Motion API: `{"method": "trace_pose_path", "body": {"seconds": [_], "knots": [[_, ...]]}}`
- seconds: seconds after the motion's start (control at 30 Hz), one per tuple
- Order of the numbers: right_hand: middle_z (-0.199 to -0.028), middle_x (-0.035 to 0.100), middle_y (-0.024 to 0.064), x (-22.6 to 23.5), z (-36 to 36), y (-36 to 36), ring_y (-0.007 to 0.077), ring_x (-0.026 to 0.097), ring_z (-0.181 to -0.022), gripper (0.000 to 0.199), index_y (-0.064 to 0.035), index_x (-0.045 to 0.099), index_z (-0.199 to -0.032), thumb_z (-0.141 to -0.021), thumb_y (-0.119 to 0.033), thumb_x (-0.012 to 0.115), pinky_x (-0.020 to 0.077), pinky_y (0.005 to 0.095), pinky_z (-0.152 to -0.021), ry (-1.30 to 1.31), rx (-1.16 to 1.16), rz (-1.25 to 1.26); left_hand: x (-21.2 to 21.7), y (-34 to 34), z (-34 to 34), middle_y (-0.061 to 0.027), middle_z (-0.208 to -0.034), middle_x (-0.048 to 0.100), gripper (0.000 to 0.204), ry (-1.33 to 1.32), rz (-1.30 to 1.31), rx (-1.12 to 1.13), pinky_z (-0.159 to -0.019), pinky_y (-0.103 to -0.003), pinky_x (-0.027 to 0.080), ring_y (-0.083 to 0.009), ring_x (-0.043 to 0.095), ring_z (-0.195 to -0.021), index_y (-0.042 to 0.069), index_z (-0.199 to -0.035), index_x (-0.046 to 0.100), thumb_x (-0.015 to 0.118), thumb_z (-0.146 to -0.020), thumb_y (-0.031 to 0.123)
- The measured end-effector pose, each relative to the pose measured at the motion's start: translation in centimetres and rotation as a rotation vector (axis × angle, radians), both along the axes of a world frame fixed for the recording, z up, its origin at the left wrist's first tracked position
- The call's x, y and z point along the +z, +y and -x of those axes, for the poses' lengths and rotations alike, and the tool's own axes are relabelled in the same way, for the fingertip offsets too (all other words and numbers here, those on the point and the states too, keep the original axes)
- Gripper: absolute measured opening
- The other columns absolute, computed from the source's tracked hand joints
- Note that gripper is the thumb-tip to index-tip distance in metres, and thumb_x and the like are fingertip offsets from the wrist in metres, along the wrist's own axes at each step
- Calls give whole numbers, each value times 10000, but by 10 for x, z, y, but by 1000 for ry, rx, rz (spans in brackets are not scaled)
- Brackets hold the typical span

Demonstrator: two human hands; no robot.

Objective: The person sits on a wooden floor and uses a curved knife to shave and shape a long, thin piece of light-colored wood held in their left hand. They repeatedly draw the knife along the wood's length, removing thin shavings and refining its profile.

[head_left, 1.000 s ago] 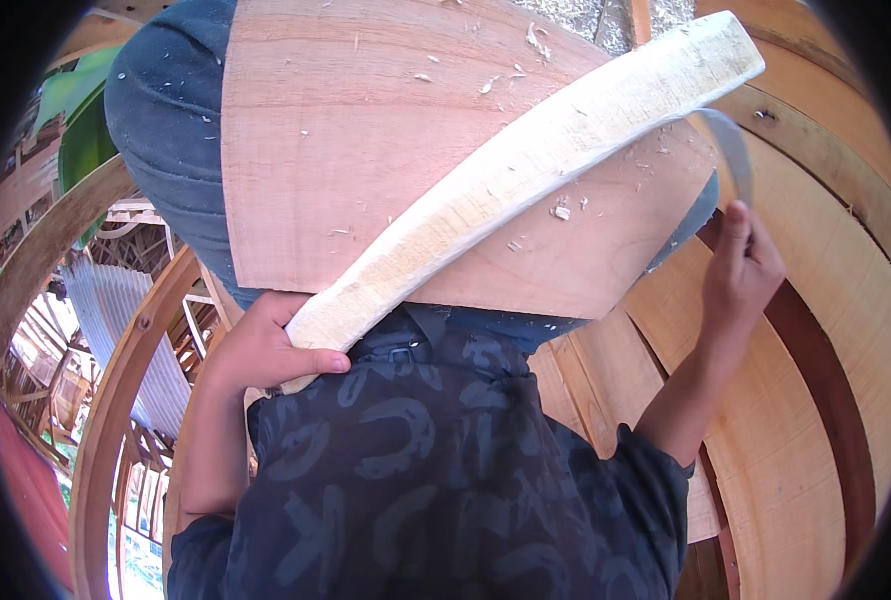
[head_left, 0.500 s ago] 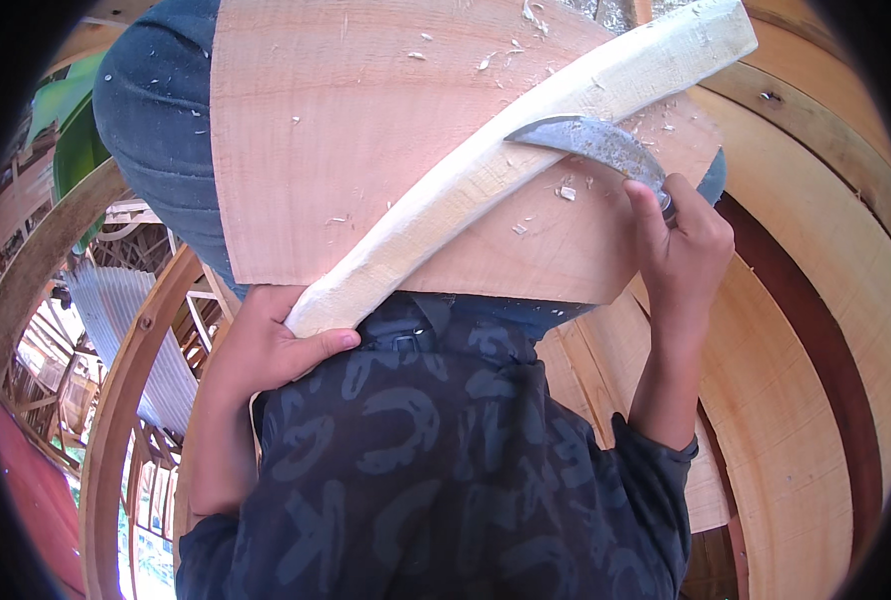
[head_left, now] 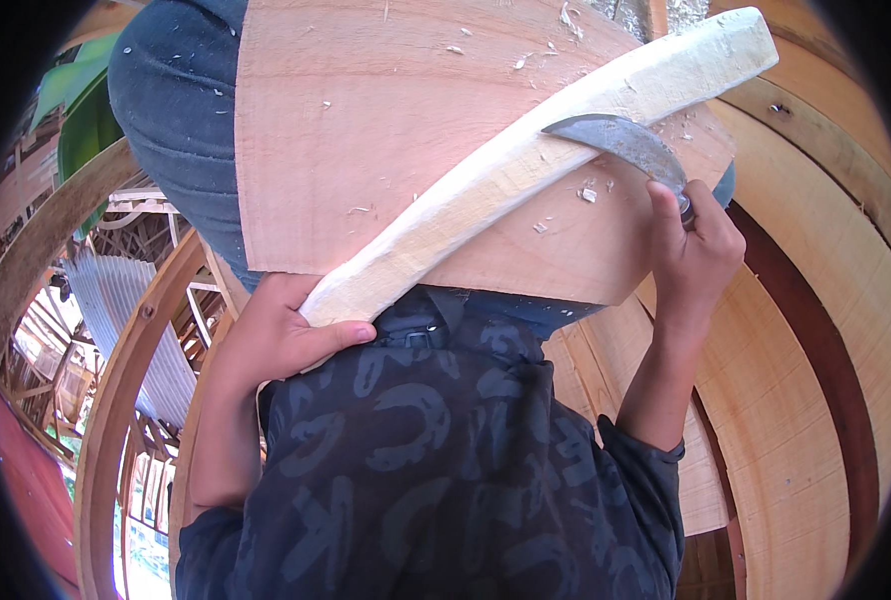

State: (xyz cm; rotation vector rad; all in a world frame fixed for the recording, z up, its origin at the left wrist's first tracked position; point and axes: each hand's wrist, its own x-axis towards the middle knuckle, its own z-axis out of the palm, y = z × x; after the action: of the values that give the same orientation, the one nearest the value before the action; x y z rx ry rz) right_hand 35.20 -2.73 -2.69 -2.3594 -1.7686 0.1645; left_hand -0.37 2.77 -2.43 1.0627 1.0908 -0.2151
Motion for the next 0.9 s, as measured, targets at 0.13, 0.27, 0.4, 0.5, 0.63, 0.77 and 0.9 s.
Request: {"method": "trace_pose_path", "body": {"seconds": [0.13,0.27,0.4,0.5,0.63,0.77,0.9], "knots": [[-535,333,1,14,-70,-8,82,295,-532,525,22,515,-669,-945,-416,598,250,286,-461,51,-581,-96,-7,-7,13,-68,-899,686,482,-80,64,50,-791,-286,470,-131,615,-854,-46,-1000,669,836,-699,292],[-561,326,-25,20,-62,-27,79,293,-553,517,24,476,-679,-952,-398,598,237,278,-473,244,-429,-82,0,-10,15,-67,-940,683,470,-20,99,36,-805,-292,468,-131,609,-889,-42,-1019,664,837,-706,262],[-575,319,-24,8,-17,-30,69,296,-572,475,20,491,-706,-951,-371,608,237,252,-491,403,-360,-42,2,-3,19,-65,-894,688,429,-54,134,-63,-769,-279,477,-125,621,-841,-37,-1049,653,811,-744,219],[-573,317,-24,-1,8,-33,63,295,-563,465,13,499,-702,-941,-366,624,242,242,-487,454,-347,-53,10,4,34,-65,-823,691,393,-28,182,-125,-689,-249,493,-104,637,-755,-41,-1060,647,785,-782,201],[-568,312,-26,-8,15,-47,58,286,-549,457,2,506,-691,-925,-365,644,231,242,-476,662,-381,-159,33,8,48,-74,-793,687,352,-100,156,9,-633,-240,502,-103,647,-708,-56,-1046,635,763,-800,162],[-542,328,2,8,32,-44,78,306,-506,450,-1,500,-669,-896,-346,679,261,254,-456,681,-222,-129,60,19,33,-94,-816,678,411,-244,244,136,-626,-256,532,-136,669,-700,-76,-1138,558,746,-796,54],[-500,392,68,17,62,-35,151,394,-426,462,-8,515,-638,-833,-365,732,319,293,-426,684,-68,-79,64,18,3,-92,-802,658,416,-187,254,206,-582,-254,540,-141,668,-663,-68,-1129,544,754,-777,2]]}}
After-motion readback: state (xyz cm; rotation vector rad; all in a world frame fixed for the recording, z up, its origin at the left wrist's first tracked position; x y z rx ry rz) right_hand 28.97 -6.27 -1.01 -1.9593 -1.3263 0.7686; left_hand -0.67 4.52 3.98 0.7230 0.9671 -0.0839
